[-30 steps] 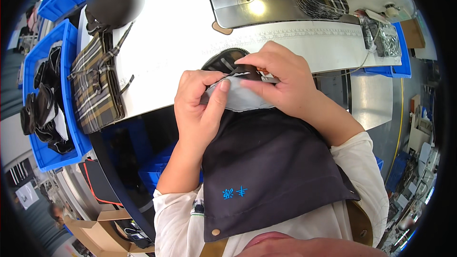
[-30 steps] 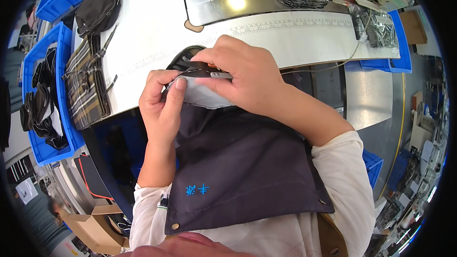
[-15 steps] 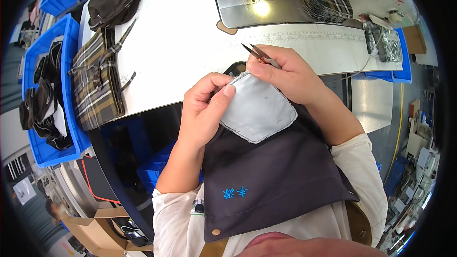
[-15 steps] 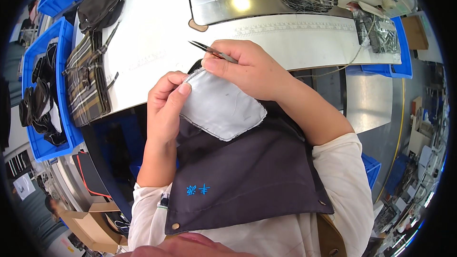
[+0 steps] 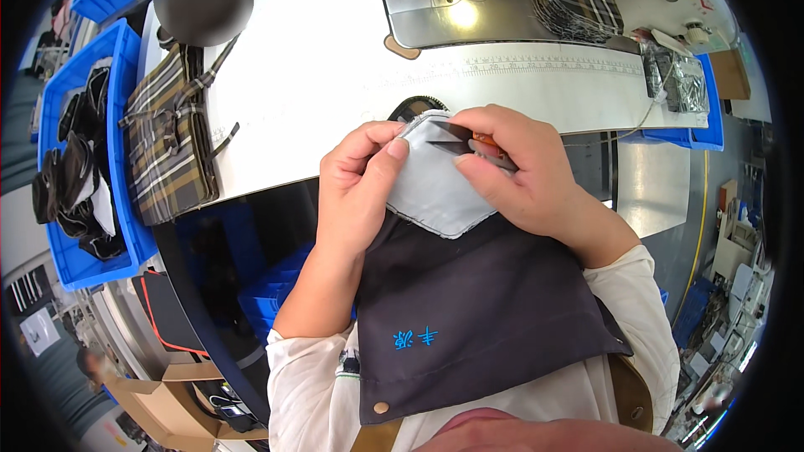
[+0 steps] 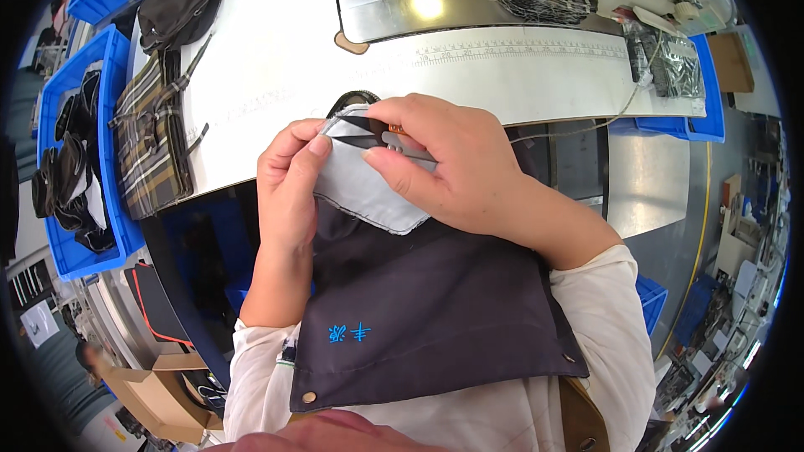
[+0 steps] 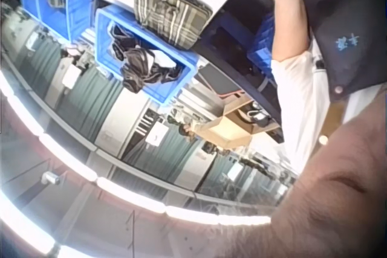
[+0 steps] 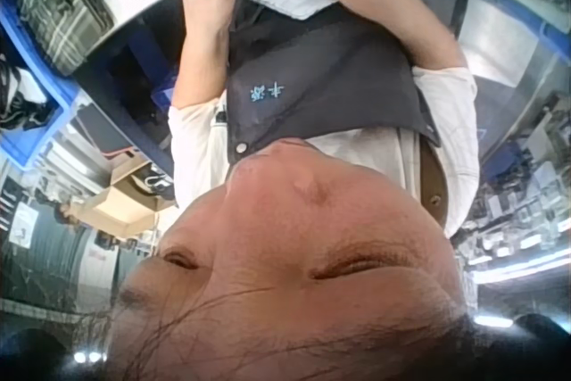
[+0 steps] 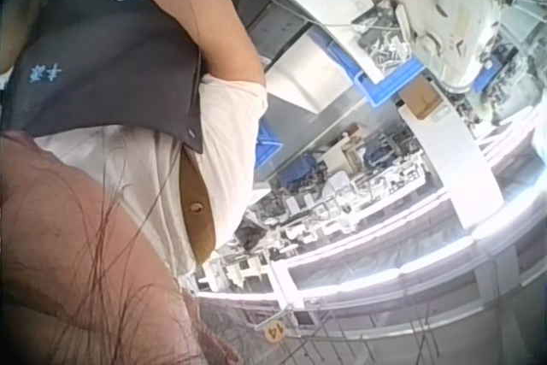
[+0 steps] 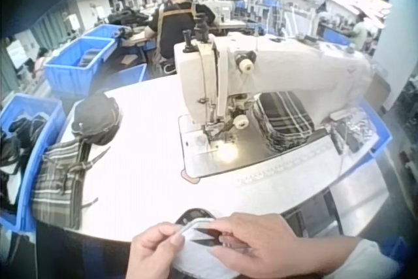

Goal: The person sews a zipper onto a small fabric pouch using a sewing machine, then trims excess threads with scissors. They inspect the pouch by opening and closing the zipper, then place it into a blue bin. The person repeats the sewing process on another pouch.

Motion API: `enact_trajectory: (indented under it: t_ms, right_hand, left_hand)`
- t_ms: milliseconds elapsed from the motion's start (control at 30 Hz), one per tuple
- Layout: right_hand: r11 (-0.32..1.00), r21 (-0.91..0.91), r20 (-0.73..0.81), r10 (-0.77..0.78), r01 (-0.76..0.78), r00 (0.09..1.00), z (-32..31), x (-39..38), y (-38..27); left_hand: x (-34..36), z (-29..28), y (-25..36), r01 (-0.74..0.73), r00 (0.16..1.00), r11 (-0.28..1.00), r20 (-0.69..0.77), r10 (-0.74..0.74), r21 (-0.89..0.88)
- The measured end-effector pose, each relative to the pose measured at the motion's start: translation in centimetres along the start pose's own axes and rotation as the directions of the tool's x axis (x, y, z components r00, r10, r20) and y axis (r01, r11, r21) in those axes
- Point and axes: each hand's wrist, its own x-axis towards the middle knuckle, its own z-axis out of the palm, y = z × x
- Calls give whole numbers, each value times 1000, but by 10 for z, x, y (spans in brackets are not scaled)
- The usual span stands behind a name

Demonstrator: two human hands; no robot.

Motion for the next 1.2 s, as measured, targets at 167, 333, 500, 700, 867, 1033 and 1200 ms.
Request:
enact_trajectory:
  t_ms: [167, 333, 500, 700, 867, 1033, 1200]
  right_hand:
    - [970, -230, -19, -90, 84, 996, 7, 0, -1]
    - [913, -366, -59, -216, 180, 975, 12, -1, 5]
    - [881, -418, -76, -276, 221, 958, 14, 0, 9]
    - [865, -442, -76, -299, 237, 951, 14, 0, 9]
    - [843, -472, -62, -322, 257, 945, 13, 1, 8]
    - [828, -497, -61, -333, 260, 941, 12, 0, 8]
    - [782, -556, -72, -383, 282, 921, 15, -3, 11]
  left_hand:
    - [-3, -2, 1, 10, 1000, 1000, 8, -10, -8]
    - [-2, -1, 2, 22, 1000, 999, 0, -22, 27]
    - [-2, 0, 5, 91, 996, 995, -11, -90, 29]
    - [-1, -3, 3, 118, 993, 993, -10, -118, 29]
    - [-1, 0, 3, 97, 995, 995, -14, -97, 21]
    - [-2, -1, 0, 79, 997, 996, -12, -78, 47]
    - [-2, 3, 1, 44, 999, 999, -12, -44, 21]
